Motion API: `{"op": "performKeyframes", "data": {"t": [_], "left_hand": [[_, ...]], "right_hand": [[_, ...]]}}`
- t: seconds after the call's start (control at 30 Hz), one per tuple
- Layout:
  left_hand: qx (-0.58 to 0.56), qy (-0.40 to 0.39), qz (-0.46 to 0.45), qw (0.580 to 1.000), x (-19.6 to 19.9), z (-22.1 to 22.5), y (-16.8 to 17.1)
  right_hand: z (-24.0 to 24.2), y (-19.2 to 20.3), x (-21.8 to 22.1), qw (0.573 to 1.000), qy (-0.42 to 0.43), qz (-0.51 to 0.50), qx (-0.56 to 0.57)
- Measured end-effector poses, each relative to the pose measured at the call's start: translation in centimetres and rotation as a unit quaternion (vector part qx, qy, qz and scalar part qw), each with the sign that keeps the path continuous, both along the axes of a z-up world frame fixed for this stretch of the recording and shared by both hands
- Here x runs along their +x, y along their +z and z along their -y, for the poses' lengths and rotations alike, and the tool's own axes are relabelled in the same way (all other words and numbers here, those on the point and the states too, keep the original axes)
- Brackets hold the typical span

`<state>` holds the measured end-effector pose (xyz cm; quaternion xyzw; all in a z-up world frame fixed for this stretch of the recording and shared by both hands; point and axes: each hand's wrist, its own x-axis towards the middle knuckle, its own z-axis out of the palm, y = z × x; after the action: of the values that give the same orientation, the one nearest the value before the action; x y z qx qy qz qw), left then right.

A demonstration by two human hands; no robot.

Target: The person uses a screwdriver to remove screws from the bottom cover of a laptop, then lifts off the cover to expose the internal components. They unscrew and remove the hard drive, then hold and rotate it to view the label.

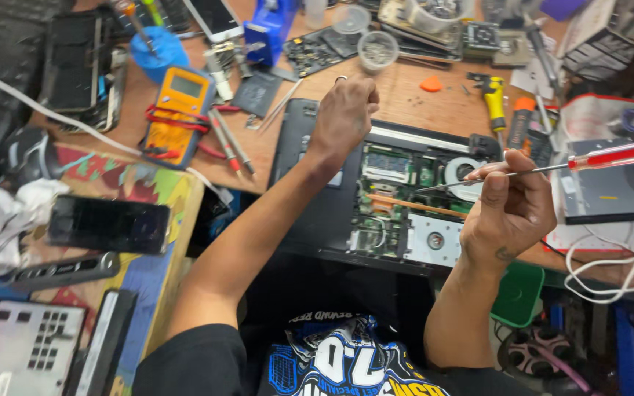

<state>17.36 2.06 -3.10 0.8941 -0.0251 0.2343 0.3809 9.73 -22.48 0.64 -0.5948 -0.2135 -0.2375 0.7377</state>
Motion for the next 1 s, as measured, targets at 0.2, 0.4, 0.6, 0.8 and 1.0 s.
{"op": "performKeyframes", "data": {"t": [0.2,0.4,0.6,0.8,1.0], "left_hand": [[0.055,-0.011,-0.011,0.998,7.9,1.8,-6.5],[0.052,-0.02,-0.027,0.998,9.3,2.1,-8.4],[0.038,-0.029,-0.006,0.999,8.8,2.1,-7.7],[0.012,0.022,-0.048,0.999,6.3,0.3,-3.5],[-0.127,-0.008,-0.113,0.985,-1.2,3.8,2.5]], "right_hand": [[2.5,-0.5,0.1,0.997,-0.064,-0.029,-0.025],[3.9,-1.3,0.1,0.996,-0.061,-0.054,-0.019],[4.9,-1.6,-0.1,0.996,-0.07,-0.05,-0.018],[6.1,-1.8,-0.7,0.995,-0.08,-0.055,-0.006],[7.5,-1.4,-2.0,0.988,-0.12,-0.063,-0.073]]}}
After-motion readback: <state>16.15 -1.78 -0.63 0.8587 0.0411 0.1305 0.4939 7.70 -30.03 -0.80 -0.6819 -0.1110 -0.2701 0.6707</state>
